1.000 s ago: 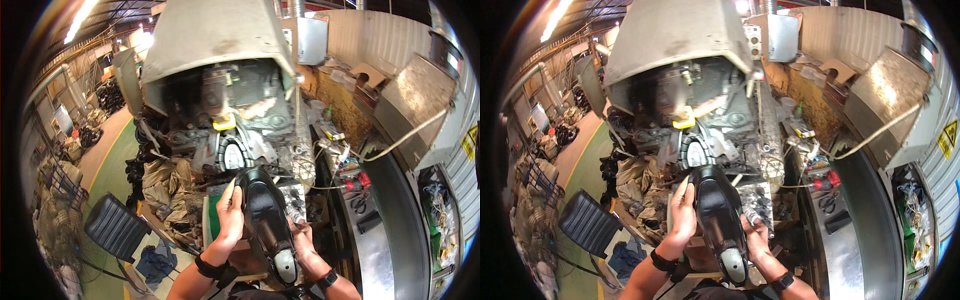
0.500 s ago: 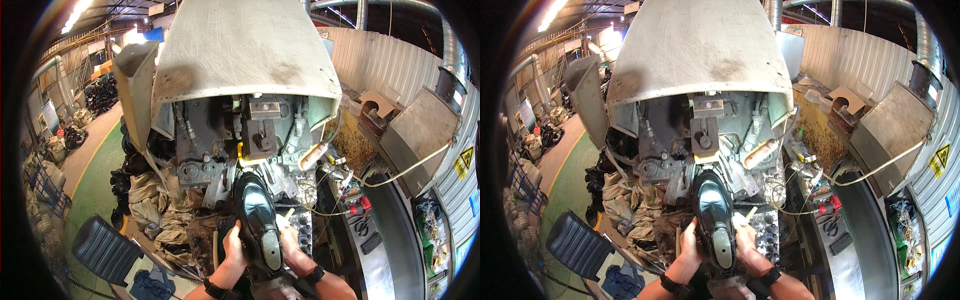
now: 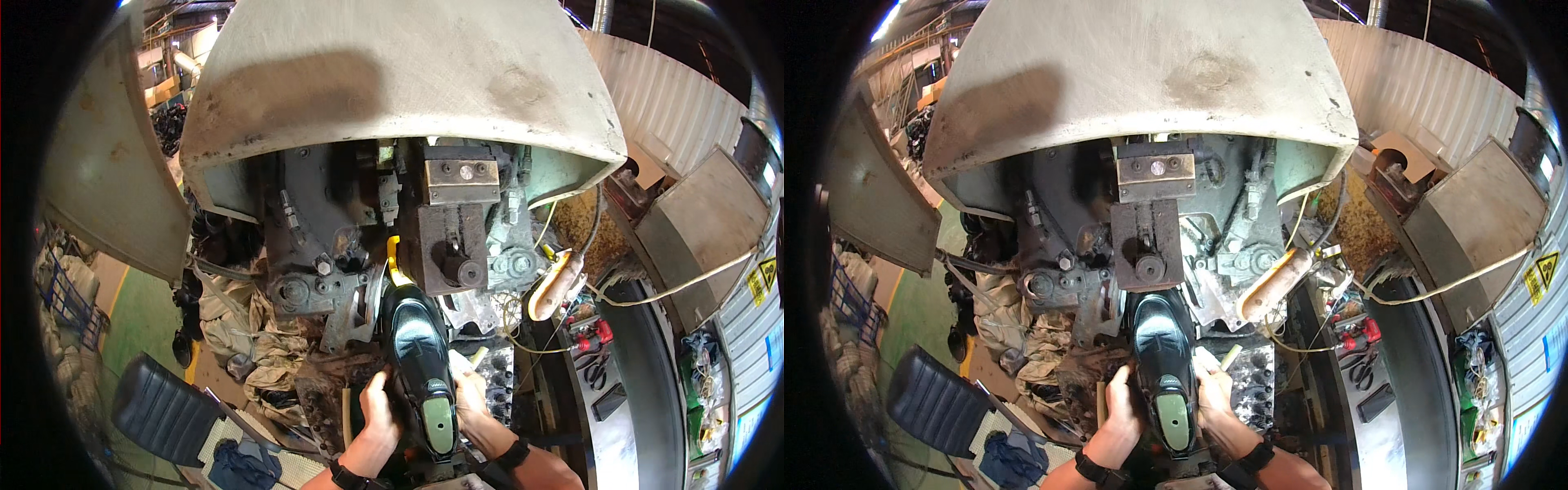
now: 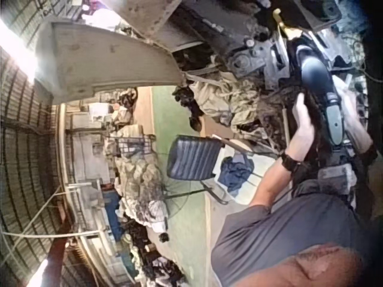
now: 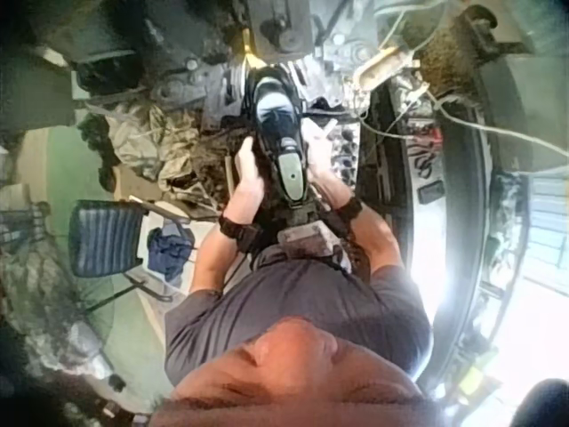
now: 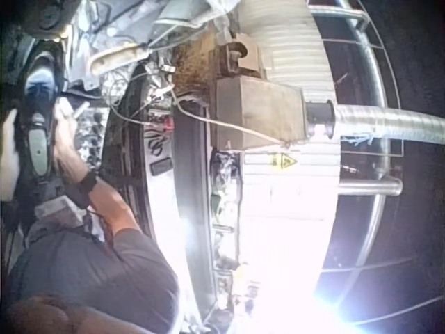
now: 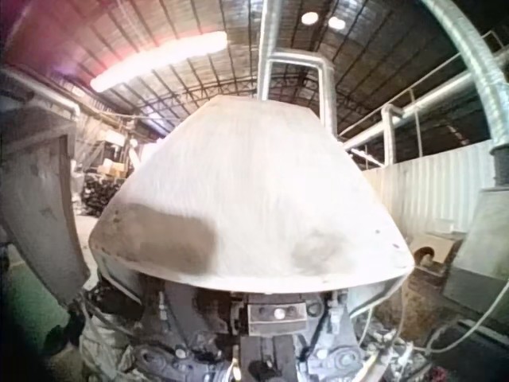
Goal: Shaping and lasting shoes using an industrial machine and a conveyor belt.
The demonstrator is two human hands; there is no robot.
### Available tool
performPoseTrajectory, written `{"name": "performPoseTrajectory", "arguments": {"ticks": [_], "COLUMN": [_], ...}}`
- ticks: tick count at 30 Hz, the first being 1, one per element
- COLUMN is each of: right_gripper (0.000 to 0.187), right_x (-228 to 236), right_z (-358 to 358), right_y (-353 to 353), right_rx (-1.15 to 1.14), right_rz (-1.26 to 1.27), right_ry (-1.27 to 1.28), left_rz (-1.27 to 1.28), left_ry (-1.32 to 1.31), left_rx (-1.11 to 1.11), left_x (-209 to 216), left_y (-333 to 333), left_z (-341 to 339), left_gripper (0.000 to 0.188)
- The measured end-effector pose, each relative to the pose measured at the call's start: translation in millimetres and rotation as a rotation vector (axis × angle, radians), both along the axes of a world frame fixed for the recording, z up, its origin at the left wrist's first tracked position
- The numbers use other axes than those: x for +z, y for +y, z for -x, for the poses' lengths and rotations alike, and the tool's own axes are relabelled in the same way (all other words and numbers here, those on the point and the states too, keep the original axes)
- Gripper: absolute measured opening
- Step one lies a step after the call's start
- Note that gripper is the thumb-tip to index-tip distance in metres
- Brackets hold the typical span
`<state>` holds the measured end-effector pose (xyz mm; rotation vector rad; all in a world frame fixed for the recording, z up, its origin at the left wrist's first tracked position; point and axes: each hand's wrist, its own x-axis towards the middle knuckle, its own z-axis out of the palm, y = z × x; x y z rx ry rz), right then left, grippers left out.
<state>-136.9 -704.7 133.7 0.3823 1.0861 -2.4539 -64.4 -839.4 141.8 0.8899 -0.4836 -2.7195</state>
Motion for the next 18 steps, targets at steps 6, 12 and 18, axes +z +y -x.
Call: {"name": "performPoseTrajectory", "arguments": {"ticks": [6, 12, 18], "right_gripper": [0.023, 0.025, 0.041], "right_x": [12, -25, -13], "right_z": [0, 14, 14], "right_y": [-3, -4, -12], "right_rx": [0.046, 0.044, 0.055], "right_rz": [0.02, 0.059, 0.104], "right_ry": [0.001, 0.034, 0.156], "left_rz": [-0.016, 0.106, 0.331], "left_ry": [-0.015, -0.026, -0.091], "left_rx": [0.035, 0.193, 0.227], "left_x": [-25, -41, -35], "left_y": [-1, 7, 10], "left_z": [8, 17, 19], "left_gripper": [0.026, 0.011, 0.029]}}
